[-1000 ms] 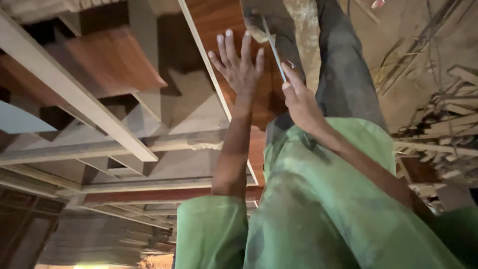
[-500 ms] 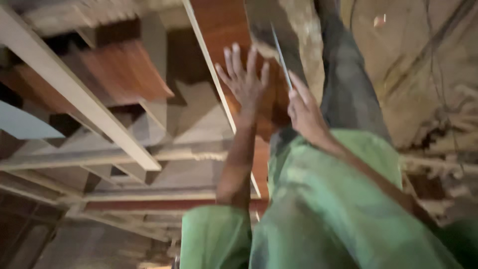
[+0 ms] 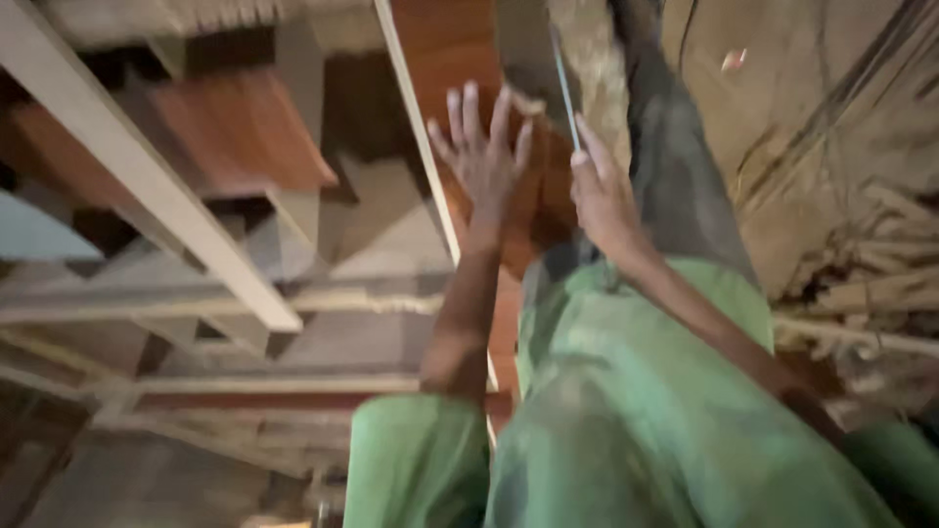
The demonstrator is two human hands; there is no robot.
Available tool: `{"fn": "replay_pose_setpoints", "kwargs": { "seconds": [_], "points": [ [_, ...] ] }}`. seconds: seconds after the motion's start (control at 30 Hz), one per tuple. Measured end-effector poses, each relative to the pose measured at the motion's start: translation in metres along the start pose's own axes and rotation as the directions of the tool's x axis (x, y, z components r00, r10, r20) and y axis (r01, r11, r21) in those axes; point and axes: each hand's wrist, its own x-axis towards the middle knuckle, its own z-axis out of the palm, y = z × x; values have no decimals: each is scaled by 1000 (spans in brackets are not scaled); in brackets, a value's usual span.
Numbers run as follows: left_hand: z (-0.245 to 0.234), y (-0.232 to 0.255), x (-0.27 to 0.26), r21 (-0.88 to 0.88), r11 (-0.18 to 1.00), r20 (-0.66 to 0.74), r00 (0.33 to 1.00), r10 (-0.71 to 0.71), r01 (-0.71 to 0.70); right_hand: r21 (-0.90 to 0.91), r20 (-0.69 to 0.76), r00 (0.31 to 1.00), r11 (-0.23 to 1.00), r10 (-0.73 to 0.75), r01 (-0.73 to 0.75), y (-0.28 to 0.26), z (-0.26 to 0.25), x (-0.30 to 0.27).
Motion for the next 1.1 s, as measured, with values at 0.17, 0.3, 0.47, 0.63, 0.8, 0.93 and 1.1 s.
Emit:
{"fn": "replay_pose_setpoints", "kwargs": {
  "seconds": [0.17,0.3,0.47,0.63,0.8,0.93,1.1],
  "points": [
    [-1,6,3,-66,997,40,998,-39,42,4,-36,997,998,70,-70,21,10,4],
    [-5,-1,-18,-36,999,64,998,3,-1,-579,-3,938,765,-345,280,45,2,8],
    [4,-6,1,6,1000,34,999,29,-30,-478,-40,976,862,-213,168,34,-14,8],
    [-6,8,12,-33,999,65,997,-31,33,-20,-39,999,999,26,-27,0,5,-11],
    [-16,9,-17,-67,997,92,995,-38,44,128,27,965,956,261,-263,1,21,-29],
    [-5,7,2,-63,998,32,999,-24,26,-17,-20,988,988,154,-155,-3,17,-14],
    [-10,4,-13,-78,996,88,995,-42,49,-758,-4,967,632,-256,164,1,18,-18]
  ]
}}
